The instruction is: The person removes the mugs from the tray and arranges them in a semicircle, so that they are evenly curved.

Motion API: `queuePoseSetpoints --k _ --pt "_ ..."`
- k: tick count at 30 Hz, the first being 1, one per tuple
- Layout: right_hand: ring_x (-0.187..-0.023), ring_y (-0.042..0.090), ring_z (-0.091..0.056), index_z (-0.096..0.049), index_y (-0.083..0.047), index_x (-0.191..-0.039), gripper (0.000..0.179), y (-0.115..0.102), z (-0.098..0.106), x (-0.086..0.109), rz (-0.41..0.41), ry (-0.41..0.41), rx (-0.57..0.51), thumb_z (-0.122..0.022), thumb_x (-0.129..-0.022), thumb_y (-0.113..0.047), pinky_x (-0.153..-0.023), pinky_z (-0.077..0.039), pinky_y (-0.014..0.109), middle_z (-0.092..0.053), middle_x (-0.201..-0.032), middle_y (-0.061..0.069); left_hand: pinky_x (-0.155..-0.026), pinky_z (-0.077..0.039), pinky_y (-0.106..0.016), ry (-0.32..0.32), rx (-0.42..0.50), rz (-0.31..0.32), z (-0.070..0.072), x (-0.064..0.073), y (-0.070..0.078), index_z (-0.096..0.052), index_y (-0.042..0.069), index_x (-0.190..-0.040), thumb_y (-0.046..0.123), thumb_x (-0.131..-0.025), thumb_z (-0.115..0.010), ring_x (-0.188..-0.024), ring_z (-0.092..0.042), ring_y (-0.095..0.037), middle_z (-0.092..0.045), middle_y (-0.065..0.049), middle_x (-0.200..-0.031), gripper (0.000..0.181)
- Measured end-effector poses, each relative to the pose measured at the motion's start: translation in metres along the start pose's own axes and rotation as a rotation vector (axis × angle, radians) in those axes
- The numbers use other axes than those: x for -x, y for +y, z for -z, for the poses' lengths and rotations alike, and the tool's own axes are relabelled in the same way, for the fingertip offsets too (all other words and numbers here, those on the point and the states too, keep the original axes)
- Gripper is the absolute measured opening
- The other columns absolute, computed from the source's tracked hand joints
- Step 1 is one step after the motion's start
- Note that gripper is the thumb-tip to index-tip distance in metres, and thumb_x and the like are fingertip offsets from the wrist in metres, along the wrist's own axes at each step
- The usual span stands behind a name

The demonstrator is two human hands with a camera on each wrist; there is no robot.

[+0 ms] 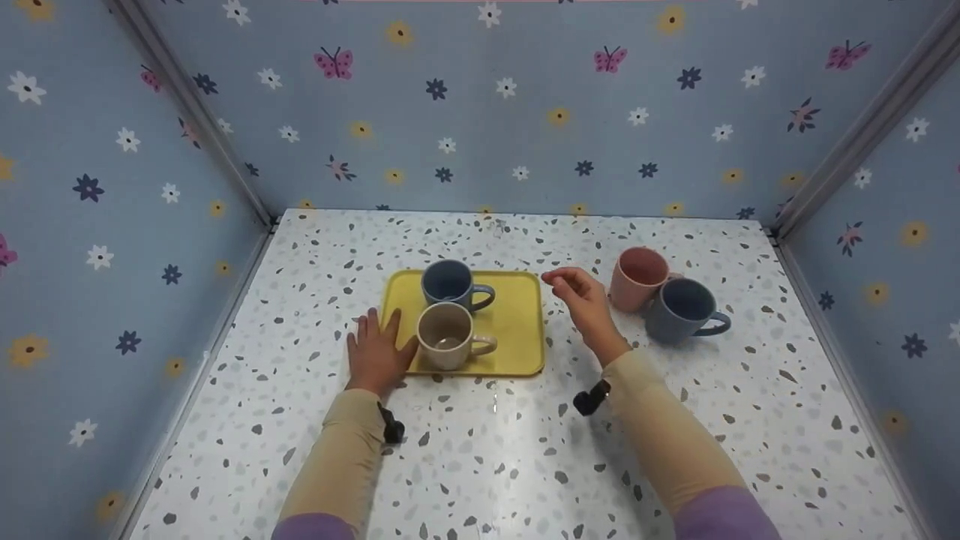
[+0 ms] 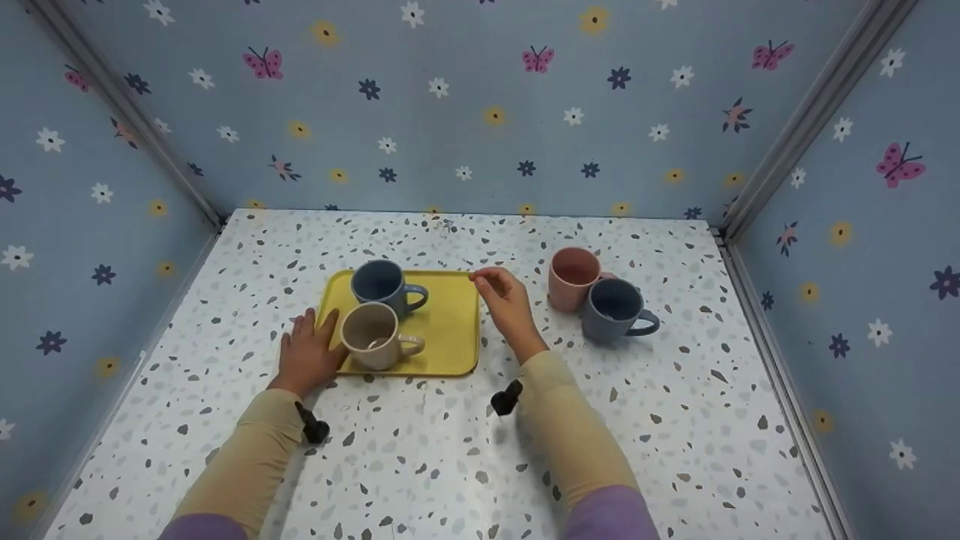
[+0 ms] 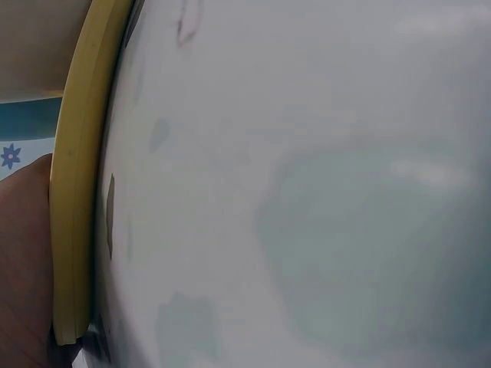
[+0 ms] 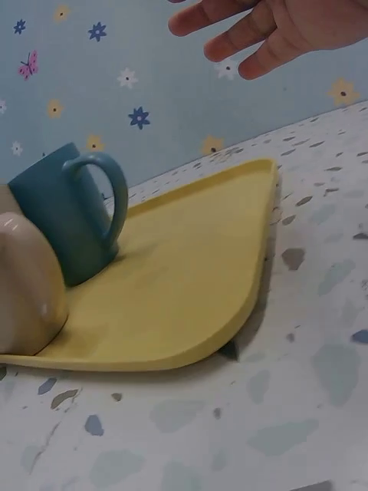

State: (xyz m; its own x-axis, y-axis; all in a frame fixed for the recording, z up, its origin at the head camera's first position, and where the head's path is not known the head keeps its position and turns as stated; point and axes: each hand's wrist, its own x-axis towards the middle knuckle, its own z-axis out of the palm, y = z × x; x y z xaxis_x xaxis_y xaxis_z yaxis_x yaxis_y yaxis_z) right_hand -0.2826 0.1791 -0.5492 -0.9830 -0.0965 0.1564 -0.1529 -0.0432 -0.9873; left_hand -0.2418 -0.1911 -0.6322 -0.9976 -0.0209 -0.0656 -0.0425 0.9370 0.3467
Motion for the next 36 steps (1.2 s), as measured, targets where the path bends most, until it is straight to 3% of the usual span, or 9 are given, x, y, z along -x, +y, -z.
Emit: queuePoseSetpoints --k 11,16,21,26,34,36 --pt "-0.112 0.021 -0.065 -0.066 0.001 -0.113 0.019 0.029 -0.055 0.017 -0.112 -0.034 -0.043 -0.064 -0.1 -0.013 -0.098 -0.052 0.035 -0.071 -0.115 0.012 -0.117 -0.009 -0.069 0.036 0.017 -0.021 0.007 0.002 0.008 -0.031 0.017 -0.161 0.058 -0.101 -0.045 -0.151 -0.011 -0.049 -0.012 -0.031 -0.164 0.073" --pt "-0.11 0.021 -0.065 -0.066 0.003 -0.114 0.02 0.036 -0.071 0.023 -0.151 -0.039 -0.104 -0.066 -0.099 -0.01 -0.101 -0.051 0.042 -0.07 -0.115 0.014 -0.118 -0.007 -0.068 0.021 0.02 -0.012 0.009 0.004 0.009 -0.03 0.017 -0.161 0.057 -0.102 -0.045 -0.151 -0.009 -0.049 -0.01 -0.03 -0.164 0.073" --pt "-0.11 0.02 -0.065 -0.064 0.008 -0.119 0.027 0.04 -0.081 0.029 -0.174 -0.102 -0.163 -0.067 -0.098 -0.009 -0.101 -0.052 0.043 -0.068 -0.118 0.018 -0.118 -0.007 -0.068 0.027 0.02 -0.012 0.009 0.004 0.009 -0.03 0.018 -0.161 0.058 -0.102 -0.044 -0.151 -0.01 -0.049 -0.01 -0.03 -0.165 0.073" --pt "-0.109 0.02 -0.064 -0.061 0.013 -0.124 0.036 0.044 -0.087 0.033 -0.123 -0.186 -0.096 -0.069 -0.096 -0.007 -0.096 -0.054 0.034 -0.065 -0.122 0.026 -0.118 -0.005 -0.068 0.021 0.025 -0.006 0.008 0.003 0.007 -0.029 0.018 -0.161 0.059 -0.102 -0.044 -0.152 -0.008 -0.048 -0.009 -0.029 -0.165 0.073" --pt "-0.1 0.015 -0.067 -0.07 0.006 -0.113 0.025 0.049 -0.094 0.037 -0.14 -0.251 0.012 -0.071 -0.095 -0.012 -0.096 -0.054 0.046 -0.073 -0.11 0.008 -0.118 -0.007 -0.068 0.015 0.015 -0.001 0.006 0.004 0.005 -0.031 0.018 -0.161 0.059 -0.101 -0.046 -0.151 -0.009 -0.048 -0.01 -0.03 -0.165 0.074" --pt "-0.097 0.015 -0.067 -0.07 0.008 -0.11 0.024 0.049 -0.094 0.038 -0.148 -0.256 0.021 -0.07 -0.096 -0.012 -0.094 -0.055 0.05 -0.073 -0.109 0.009 -0.118 -0.008 -0.069 0.021 0.01 -0.004 0.007 0.005 0.005 -0.032 0.017 -0.16 0.058 -0.101 -0.046 -0.151 -0.01 -0.049 -0.012 -0.03 -0.164 0.073"
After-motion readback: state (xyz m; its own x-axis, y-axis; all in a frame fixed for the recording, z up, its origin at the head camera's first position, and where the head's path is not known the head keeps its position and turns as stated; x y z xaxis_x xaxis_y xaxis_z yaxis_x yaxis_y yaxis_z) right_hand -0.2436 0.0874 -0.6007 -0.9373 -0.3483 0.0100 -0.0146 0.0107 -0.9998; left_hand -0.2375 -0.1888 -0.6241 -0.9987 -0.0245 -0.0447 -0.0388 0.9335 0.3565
